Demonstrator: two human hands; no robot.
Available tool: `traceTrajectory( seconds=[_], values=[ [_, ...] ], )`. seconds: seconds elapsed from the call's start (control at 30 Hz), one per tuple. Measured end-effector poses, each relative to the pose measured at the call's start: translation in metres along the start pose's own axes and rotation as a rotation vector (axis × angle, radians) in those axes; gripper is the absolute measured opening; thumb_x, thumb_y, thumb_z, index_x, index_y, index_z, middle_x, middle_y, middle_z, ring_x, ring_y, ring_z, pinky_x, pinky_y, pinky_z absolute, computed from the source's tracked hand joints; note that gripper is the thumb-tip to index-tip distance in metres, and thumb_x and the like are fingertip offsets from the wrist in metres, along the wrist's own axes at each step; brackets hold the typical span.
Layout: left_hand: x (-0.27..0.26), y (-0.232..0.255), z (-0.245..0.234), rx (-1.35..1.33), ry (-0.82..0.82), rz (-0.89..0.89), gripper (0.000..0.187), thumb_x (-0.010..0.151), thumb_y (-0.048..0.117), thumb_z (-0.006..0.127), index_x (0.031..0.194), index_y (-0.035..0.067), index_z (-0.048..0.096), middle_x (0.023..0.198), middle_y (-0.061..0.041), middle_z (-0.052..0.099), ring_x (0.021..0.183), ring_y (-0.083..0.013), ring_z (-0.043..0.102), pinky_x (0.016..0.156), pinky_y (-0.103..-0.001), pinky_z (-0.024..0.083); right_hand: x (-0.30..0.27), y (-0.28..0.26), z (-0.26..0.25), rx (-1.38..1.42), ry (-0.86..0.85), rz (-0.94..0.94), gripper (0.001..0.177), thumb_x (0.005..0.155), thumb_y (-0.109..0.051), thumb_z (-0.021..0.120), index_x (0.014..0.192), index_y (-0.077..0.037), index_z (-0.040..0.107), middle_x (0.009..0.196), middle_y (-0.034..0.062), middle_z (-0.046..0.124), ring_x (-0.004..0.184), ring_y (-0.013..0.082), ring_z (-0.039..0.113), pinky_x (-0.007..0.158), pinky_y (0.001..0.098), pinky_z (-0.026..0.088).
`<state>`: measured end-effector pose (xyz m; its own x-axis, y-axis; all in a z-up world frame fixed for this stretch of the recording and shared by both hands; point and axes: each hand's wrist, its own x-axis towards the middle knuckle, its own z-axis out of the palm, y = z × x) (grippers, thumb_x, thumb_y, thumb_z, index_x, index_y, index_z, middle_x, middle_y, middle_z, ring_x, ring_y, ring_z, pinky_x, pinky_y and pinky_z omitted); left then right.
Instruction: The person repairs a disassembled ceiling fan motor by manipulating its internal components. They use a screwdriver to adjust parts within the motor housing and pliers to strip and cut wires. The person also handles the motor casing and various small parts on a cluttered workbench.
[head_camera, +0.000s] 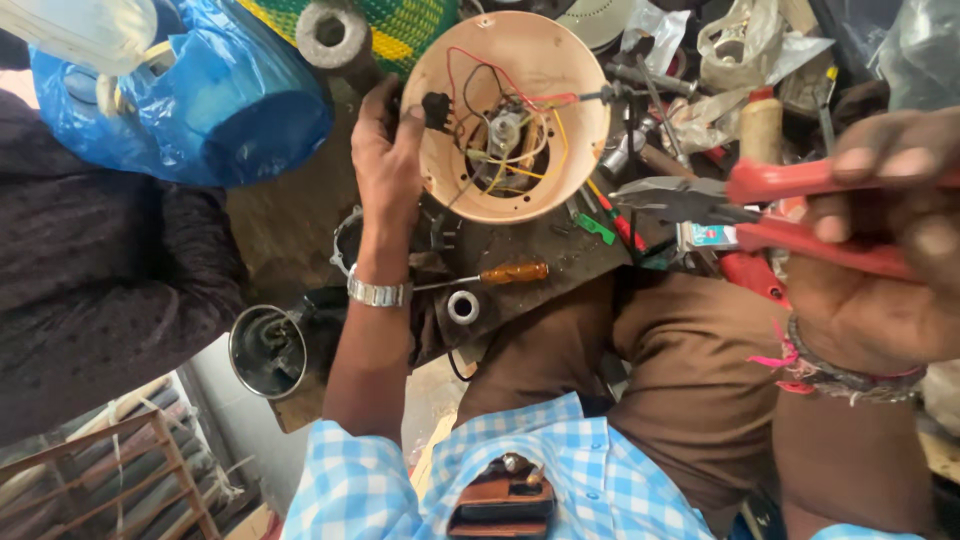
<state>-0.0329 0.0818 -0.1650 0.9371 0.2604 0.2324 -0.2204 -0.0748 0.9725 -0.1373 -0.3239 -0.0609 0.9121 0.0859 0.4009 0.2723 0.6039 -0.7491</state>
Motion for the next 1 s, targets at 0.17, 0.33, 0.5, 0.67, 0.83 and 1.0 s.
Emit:
traceTrajectory(
  seconds=[0.17,0.33,0.5,0.67,0.83,1.0],
  values=[
    [-0.016,0.023,0.013,0.097,-0.117,0.16,0.034,0.107,0.001,0.063,0.141,-0.002,0.061,0.134,-0.013,0.071,0.121,-0.0163,0.068,0.108,-0.031,0.056,0.02,0.015,0.041,-0.129,-0.107,0.018,0.032,0.093,0.001,0.068,0.121,-0.012,0.064,0.107,0.0141,0.068,0.107,0.0271,0.069,0.079,0.033,0.065],
    [-0.024,0.059,0.032,0.2,-0.23,0.268,0.035,0.107,0.002,0.064,0.142,0.003,0.057,0.14,-0.012,0.066,0.127,-0.0212,0.068,0.109,-0.031,0.056,0.011,0.031,0.068,-0.256,-0.164,-0.017,0.033,0.096,-0.002,0.069,0.126,-0.016,0.062,0.107,0.0111,0.068,0.096,0.0206,0.066,0.088,0.0353,0.058],
    [-0.019,0.07,0.043,0.325,-0.261,0.408,0.035,0.107,0.002,0.066,0.142,0.004,0.058,0.143,-0.016,0.064,0.132,-0.0308,0.064,0.113,-0.035,0.051,0.009,0.041,0.071,-0.288,-0.272,0.034,0.034,0.098,-0.007,0.067,0.129,-0.018,0.058,0.106,0.01,0.068,0.093,0.0187,0.066,0.083,0.0346,0.059],
    [-0.017,0.071,0.045,0.341,-0.266,0.4,0.035,0.107,0.002,0.065,0.141,0.004,0.059,0.142,-0.016,0.065,0.132,-0.0322,0.063,0.113,-0.035,0.052,0.017,0.072,0.071,-0.392,-0.419,0.101,0.032,0.103,0.004,0.058,0.128,-0.012,0.047,0.116,0.0163,0.063,0.104,0.0211,0.065,0.092,0.0366,0.058],
    [-0.015,0.067,0.05,0.33,-0.249,0.392,0.033,0.106,0.003,0.066,0.139,0.004,0.06,0.14,-0.016,0.066,0.133,-0.0335,0.065,0.114,-0.037,0.053,0.025,0.094,0.068,-0.395,-0.491,0.179,0.033,0.105,0.007,0.052,0.133,-0.009,0.043,0.13,0.0174,0.059,0.116,0.0204,0.062,0.097,0.0337,0.056],
    [-0.015,0.068,0.054,0.321,-0.255,0.404,0.034,0.105,0.003,0.066,0.139,0.004,0.06,0.139,-0.016,0.066,0.132,-0.034,0.066,0.113,-0.037,0.054,0.025,0.101,0.061,-0.393,-0.468,0.24,0.033,0.106,0.009,0.052,0.132,-0.01,0.043,0.13,0.0156,0.057,0.122,0.0209,0.059,0.099,0.0331,0.054]
  ],
)
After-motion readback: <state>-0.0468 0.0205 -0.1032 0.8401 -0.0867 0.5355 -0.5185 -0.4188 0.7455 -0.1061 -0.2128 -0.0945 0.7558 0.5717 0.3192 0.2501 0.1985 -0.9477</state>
